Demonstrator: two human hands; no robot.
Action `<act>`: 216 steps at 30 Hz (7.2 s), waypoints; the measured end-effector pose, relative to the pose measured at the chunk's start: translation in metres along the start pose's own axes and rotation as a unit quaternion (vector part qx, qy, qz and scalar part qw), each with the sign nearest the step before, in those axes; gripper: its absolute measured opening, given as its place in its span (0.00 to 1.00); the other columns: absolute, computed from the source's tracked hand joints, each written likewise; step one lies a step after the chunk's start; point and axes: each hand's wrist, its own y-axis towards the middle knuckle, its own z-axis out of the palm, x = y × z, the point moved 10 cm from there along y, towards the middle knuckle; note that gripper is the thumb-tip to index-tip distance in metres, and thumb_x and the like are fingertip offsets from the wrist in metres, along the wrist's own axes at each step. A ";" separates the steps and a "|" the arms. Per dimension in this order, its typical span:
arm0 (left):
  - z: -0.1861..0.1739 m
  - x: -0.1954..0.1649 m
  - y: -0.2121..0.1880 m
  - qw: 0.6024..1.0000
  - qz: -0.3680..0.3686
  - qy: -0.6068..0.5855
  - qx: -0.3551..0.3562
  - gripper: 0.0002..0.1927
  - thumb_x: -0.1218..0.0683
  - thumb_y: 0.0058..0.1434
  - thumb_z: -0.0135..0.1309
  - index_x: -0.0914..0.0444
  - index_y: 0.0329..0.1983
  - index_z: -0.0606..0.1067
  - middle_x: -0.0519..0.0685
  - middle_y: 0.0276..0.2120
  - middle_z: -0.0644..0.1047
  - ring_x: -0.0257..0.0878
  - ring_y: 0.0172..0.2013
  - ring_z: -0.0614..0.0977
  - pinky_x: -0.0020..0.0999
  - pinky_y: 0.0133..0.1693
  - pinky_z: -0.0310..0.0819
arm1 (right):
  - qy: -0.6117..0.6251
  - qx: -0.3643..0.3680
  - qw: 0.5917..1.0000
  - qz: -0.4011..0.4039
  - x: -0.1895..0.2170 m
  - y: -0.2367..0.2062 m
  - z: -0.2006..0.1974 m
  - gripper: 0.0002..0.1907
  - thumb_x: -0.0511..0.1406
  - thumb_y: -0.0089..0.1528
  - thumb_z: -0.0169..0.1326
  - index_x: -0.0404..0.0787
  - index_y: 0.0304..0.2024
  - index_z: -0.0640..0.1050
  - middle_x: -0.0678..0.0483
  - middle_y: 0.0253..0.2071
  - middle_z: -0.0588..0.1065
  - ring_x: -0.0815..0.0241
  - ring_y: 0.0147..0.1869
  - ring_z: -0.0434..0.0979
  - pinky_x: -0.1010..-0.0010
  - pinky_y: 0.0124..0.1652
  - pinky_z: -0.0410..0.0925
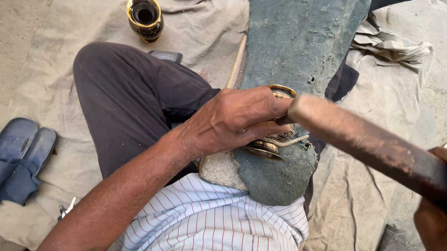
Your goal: The person sits on the ground with a brass vessel held against a sandbag on their lap. They hold a punch against the vessel's surface and repeatedly strike it with a wooden mallet, repositioning the punch to work around the vessel's decorated body.
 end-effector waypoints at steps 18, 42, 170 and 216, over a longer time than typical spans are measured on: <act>0.003 0.004 0.002 1.000 -0.016 -0.002 0.025 0.23 0.51 0.68 0.62 0.53 0.65 0.70 0.43 0.36 0.75 0.34 0.34 0.80 0.33 0.36 0.80 | 0.070 -0.097 0.991 -0.061 0.002 -0.008 -0.007 0.21 0.25 0.61 0.59 0.30 0.57 0.75 0.42 0.37 0.75 0.54 0.38 0.78 0.66 0.40 0.70; -0.003 0.026 -0.022 0.984 -0.140 -0.078 -0.083 0.24 0.55 0.67 0.63 0.61 0.64 0.70 0.46 0.40 0.79 0.31 0.40 0.85 0.25 0.42 0.89 | 0.068 -0.032 0.997 -0.026 -0.003 0.007 0.003 0.24 0.23 0.61 0.51 0.30 0.61 0.72 0.41 0.42 0.73 0.55 0.35 0.77 0.68 0.35 0.71; 0.042 -0.007 0.045 0.962 -0.071 0.062 0.257 0.24 0.50 0.63 0.63 0.50 0.62 0.73 0.45 0.31 0.76 0.40 0.29 0.81 0.38 0.29 0.77 | 0.295 -0.082 0.947 0.100 -0.036 -0.021 0.101 0.10 0.25 0.66 0.61 0.31 0.47 0.74 0.50 0.35 0.75 0.62 0.37 0.78 0.75 0.37 0.72; 0.016 0.006 0.029 0.982 -0.017 -0.032 0.187 0.22 0.50 0.66 0.59 0.51 0.64 0.74 0.43 0.36 0.78 0.38 0.34 0.82 0.36 0.37 0.80 | 0.173 -0.126 0.976 0.045 -0.036 -0.028 0.046 0.08 0.27 0.74 0.60 0.33 0.48 0.71 0.51 0.38 0.76 0.63 0.40 0.79 0.73 0.44 0.73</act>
